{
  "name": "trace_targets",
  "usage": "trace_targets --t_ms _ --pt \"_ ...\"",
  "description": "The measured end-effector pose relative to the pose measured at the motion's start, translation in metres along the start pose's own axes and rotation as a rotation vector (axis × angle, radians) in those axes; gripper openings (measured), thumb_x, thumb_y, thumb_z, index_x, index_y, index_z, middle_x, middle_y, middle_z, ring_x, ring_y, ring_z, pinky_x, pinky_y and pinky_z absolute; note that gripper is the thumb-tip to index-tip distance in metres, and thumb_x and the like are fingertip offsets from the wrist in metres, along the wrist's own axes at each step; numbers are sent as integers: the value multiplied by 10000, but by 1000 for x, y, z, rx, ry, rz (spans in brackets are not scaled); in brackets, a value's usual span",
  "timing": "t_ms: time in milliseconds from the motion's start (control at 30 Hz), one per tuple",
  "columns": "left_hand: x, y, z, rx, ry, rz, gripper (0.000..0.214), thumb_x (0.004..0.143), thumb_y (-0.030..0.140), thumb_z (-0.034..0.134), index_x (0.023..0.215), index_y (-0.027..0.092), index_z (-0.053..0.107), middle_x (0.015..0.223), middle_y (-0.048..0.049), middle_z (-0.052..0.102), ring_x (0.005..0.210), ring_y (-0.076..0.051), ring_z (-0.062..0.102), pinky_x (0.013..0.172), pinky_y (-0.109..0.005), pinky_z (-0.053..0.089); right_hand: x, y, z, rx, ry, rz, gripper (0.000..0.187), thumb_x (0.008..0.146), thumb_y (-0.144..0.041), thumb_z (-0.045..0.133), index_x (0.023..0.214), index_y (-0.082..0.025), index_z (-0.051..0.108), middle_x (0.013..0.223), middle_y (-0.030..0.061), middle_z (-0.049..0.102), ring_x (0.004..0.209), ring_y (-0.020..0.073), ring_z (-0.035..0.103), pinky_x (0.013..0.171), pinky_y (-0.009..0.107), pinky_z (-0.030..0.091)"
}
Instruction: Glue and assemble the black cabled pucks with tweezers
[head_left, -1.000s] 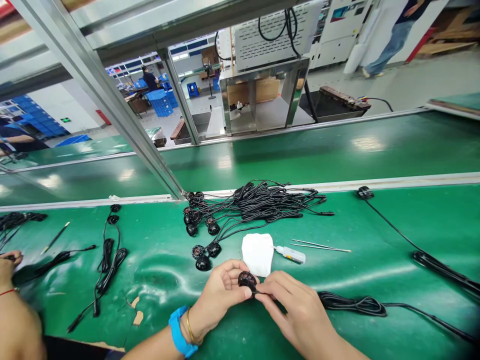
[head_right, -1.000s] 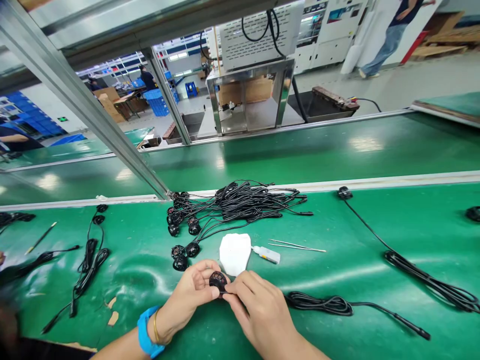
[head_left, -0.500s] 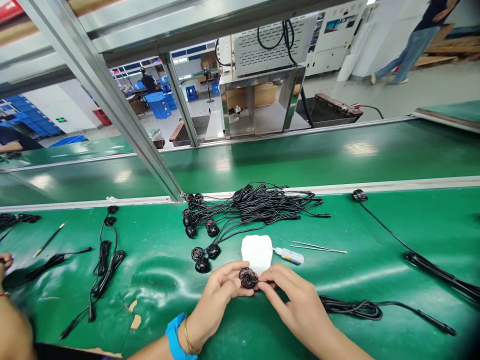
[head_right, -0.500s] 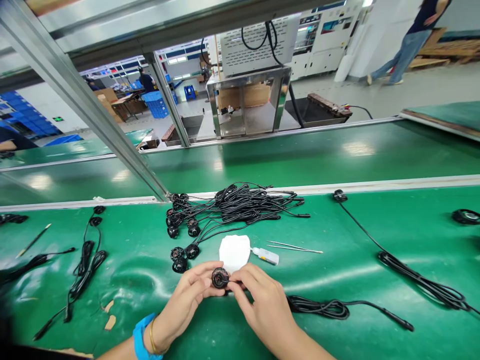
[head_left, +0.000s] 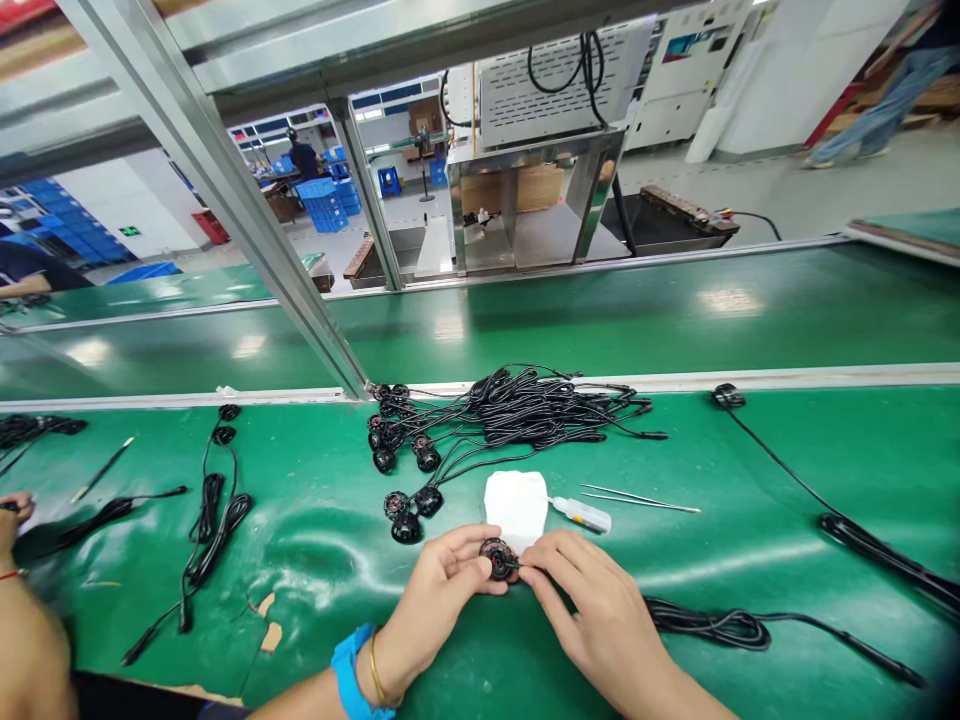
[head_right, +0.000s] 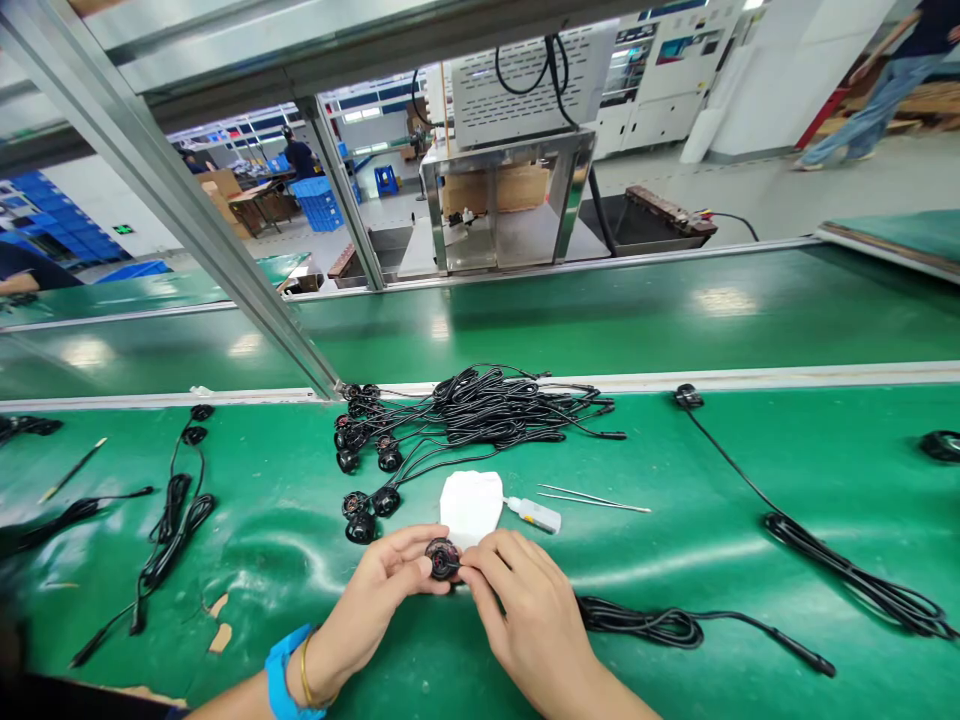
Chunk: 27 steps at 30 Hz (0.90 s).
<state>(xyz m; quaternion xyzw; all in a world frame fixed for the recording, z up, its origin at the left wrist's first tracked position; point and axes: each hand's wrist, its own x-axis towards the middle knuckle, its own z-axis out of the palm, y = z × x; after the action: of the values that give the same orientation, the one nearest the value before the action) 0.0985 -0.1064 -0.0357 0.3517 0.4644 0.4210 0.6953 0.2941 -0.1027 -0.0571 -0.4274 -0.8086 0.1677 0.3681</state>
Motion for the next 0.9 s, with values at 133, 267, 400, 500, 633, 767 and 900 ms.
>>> trace_targets --t_ms 133,267,400,500,633,767,900 --pt "1 -1 1 39 -9 25 462 798 381 794 1192 153 717 1089 -146 769 963 -263 712 837 -379 589 1 1 2 -35 29 -40 111 981 -183 533 1009 -212 636 878 39 659 795 184 603 735 313 434" --pt "2 -6 -1 60 -19 41 459 808 384 785 1201 158 711 1091 -146 767 980 -271 712 858 -397 586 2 -2 1 -52 59 -60 134 982 -167 524 937 -201 645 823 31 657 745 172 594 711 308 409" --pt "2 -9 -2 81 -21 61 450 819 376 774 1208 161 704 1066 -134 769 976 -272 714 865 -406 585 2 -5 0 -84 84 -73 152 982 -169 520 906 -197 648 788 31 647 702 164 576 687 305 387" --pt "3 -11 -3 97 -20 71 448 823 368 770 1215 162 699 1055 -129 767 975 -273 712 866 -409 584 1 -5 0 -112 88 -90 155 982 -154 517 909 -195 647 784 29 646 702 164 569 696 310 372" --pt "3 -12 -4 116 -13 58 452 818 372 774 1211 161 702 1064 -131 762 964 -272 715 865 -412 586 1 -4 1 -138 78 -99 164 986 -148 510 899 -192 642 773 24 633 702 163 551 696 316 350" --pt "4 -12 -4 125 -14 59 455 814 375 778 1207 158 705 1057 -133 765 939 -262 718 849 -398 587 1 -4 1 -170 65 -102 207 998 -155 490 856 -193 636 730 19 604 673 160 521 672 319 326" --pt "3 -8 -2 91 -7 40 476 787 397 800 1185 148 718 1060 -148 769 940 -268 719 833 -392 591 1 -5 0 -199 72 -128 192 996 -151 499 868 -189 638 732 18 602 671 161 516 671 321 318"
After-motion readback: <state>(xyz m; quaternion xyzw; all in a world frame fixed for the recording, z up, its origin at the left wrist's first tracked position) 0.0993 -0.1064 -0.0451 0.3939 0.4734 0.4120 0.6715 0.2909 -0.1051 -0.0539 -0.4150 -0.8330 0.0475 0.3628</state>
